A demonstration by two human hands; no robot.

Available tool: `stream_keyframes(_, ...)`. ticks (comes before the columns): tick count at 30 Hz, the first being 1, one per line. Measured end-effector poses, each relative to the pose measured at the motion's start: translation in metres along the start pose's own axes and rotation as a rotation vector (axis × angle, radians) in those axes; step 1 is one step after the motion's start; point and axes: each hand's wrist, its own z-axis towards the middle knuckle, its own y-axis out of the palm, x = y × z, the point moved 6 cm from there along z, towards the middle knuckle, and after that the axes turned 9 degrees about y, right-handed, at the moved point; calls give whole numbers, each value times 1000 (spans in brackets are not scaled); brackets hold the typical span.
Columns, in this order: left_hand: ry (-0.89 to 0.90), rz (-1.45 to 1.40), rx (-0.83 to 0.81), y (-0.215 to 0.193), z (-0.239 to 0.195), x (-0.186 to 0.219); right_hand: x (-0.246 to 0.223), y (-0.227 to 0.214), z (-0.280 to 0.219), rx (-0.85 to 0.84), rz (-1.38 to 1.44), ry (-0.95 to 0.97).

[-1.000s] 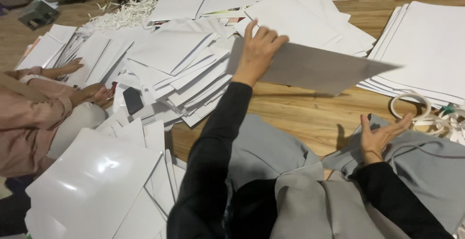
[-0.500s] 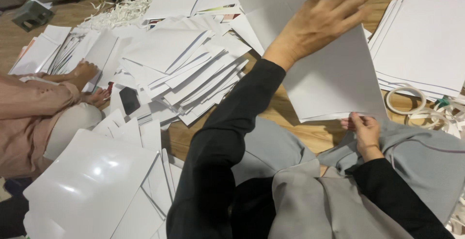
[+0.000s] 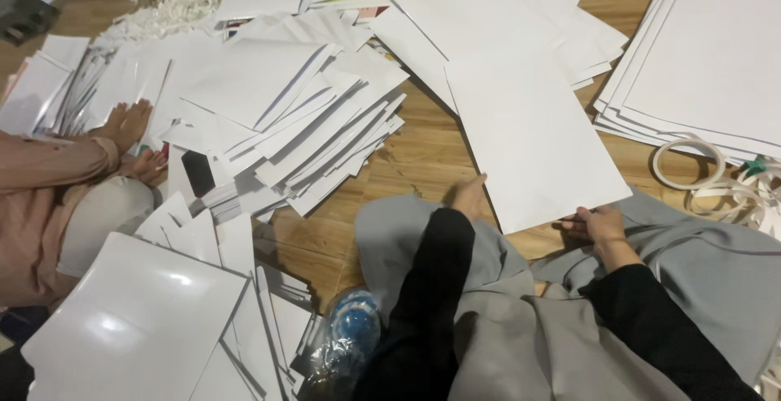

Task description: The person sits on the floor and repeatedly applies clear tape to the edges of white paper sheets. They smooth the tape down with their fingers and place the finished sheets into a growing stack.

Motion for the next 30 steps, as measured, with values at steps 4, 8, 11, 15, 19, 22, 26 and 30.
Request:
stream_keyframes(4,-223,-588,-187,82,38,-84,-4,8,3,-26,18,123)
stream_keyframes(8,-61,-282,-171,46,-9,-23,-8,8,5,-23,72,171)
stream_keyframes(11,394,-24,-257,51,-10,-1,20,7,40,-59,187,300)
stream_keyframes(15,626,-175,-205,47,-23,16,12,7,28,-29,58,298)
stream_keyframes(19,800,-343,52,14,-11,41,32,1,73,36,-125,28)
stream_keyframes(22,764,-448,140,-36,-14,78,20,9,51,-43,-258,-73)
stream_keyframes(26,730,-519,358,-106,16,113,-2,19,25,-114,-395,-210)
stream_keyframes(30,865,-516,569,-188,29,135,-5,21,16,-104,-427,-150)
